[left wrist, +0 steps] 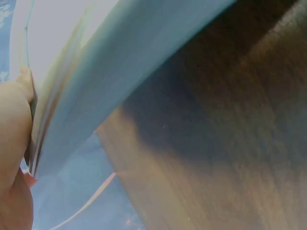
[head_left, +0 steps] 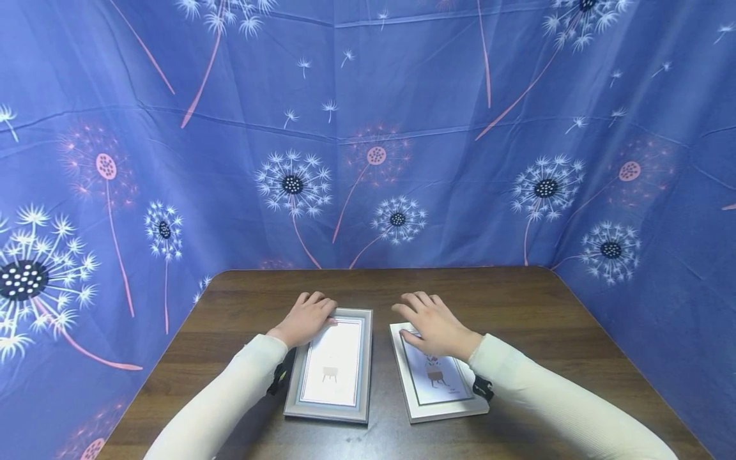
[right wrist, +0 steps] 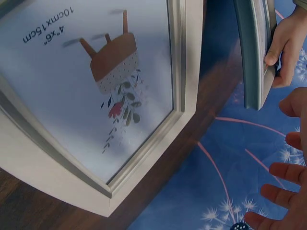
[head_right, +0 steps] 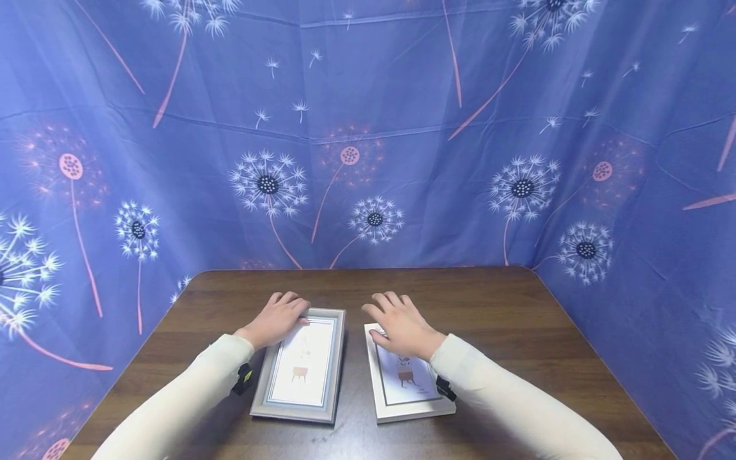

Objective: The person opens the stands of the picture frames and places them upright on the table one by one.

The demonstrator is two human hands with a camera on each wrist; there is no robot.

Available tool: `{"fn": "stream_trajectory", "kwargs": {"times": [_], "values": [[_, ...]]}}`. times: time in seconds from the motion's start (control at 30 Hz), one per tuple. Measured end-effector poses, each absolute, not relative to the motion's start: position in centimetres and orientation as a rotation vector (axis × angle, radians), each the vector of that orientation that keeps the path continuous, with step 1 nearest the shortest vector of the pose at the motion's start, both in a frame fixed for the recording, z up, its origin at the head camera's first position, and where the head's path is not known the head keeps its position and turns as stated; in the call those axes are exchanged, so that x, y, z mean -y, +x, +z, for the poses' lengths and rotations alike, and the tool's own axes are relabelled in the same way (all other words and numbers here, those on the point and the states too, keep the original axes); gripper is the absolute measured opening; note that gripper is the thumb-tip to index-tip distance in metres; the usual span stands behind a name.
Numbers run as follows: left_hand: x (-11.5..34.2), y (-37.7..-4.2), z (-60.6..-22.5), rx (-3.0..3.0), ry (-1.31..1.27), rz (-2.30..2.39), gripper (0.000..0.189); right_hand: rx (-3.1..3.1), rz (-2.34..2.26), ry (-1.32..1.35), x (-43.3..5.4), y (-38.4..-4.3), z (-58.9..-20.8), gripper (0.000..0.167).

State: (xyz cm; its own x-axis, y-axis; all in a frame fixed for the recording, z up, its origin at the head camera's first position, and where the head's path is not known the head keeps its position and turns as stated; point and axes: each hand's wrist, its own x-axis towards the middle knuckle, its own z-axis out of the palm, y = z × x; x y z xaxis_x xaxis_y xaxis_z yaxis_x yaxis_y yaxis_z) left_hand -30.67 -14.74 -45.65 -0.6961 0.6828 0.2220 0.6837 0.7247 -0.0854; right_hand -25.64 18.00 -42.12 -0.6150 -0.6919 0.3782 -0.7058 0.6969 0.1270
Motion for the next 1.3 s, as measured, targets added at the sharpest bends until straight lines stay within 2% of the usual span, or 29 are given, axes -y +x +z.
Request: {"fn": "stream_trajectory", "kwargs": {"times": [1.3], "values": [[14.2,-28.0,-39.7,2.437,-1.095,0.126,0.035,2.445,0.150,0.953,-20.6,-26.7,-40.7,0.048]]}}
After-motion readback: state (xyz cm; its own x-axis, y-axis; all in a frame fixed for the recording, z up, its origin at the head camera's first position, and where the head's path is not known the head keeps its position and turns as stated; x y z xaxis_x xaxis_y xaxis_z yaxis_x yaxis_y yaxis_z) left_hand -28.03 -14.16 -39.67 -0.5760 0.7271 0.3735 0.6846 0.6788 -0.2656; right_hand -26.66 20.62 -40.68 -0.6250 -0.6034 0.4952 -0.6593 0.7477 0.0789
